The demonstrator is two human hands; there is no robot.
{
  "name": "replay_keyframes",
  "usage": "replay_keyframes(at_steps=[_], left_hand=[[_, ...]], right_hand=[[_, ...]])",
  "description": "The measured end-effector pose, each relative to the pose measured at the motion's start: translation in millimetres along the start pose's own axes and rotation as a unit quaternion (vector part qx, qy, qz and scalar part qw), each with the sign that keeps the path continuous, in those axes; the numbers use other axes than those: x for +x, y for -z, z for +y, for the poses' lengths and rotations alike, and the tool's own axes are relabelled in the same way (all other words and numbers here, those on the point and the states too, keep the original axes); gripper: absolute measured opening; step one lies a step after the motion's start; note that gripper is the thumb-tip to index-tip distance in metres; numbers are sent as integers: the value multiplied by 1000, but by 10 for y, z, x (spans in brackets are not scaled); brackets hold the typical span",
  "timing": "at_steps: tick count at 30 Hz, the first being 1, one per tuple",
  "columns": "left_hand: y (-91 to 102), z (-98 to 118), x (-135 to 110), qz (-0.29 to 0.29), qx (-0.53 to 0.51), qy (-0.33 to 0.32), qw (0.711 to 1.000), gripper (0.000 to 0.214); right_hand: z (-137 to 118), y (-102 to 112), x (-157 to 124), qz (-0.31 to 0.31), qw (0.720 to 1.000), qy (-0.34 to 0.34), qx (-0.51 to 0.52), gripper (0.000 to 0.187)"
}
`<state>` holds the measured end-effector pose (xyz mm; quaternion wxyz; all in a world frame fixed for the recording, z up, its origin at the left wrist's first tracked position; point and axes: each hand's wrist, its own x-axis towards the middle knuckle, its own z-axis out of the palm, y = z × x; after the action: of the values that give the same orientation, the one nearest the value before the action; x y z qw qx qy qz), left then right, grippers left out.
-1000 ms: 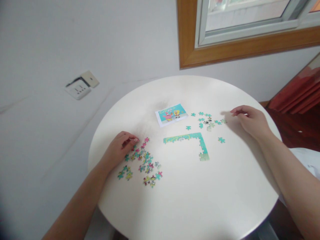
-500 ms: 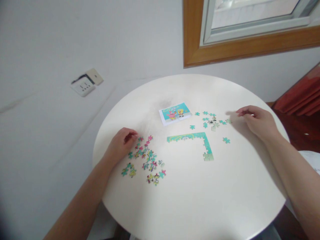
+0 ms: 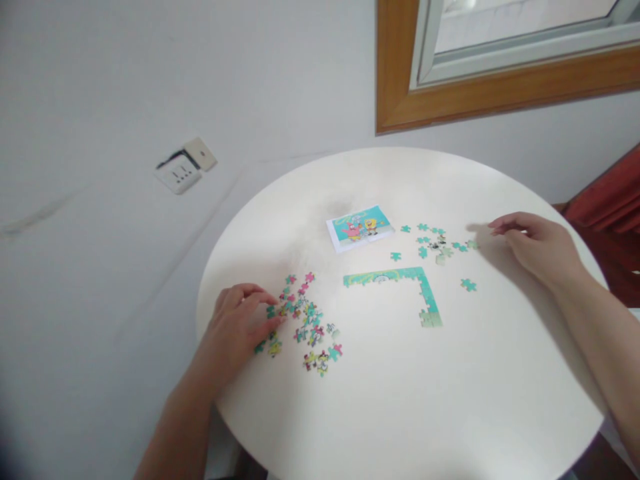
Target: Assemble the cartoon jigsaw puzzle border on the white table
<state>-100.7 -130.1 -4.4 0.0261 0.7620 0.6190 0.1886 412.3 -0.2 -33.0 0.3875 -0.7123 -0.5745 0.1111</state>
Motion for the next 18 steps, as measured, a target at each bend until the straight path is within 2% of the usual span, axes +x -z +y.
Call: replay_keyframes(at_steps=[5, 11, 18], left_hand=[[-73, -17, 11, -10, -14, -2, 1000, 24], [-85, -26, 16, 3, -20, -15, 1000, 28], [-75, 0, 3, 1, -8, -46, 999, 22]], right_hand=[[6, -6, -12, -8, 1000, -3, 11, 28], [-41, -9, -24, -4, 1000, -2, 26, 27], [-71, 8, -27, -6, 1000, -1, 29, 27]])
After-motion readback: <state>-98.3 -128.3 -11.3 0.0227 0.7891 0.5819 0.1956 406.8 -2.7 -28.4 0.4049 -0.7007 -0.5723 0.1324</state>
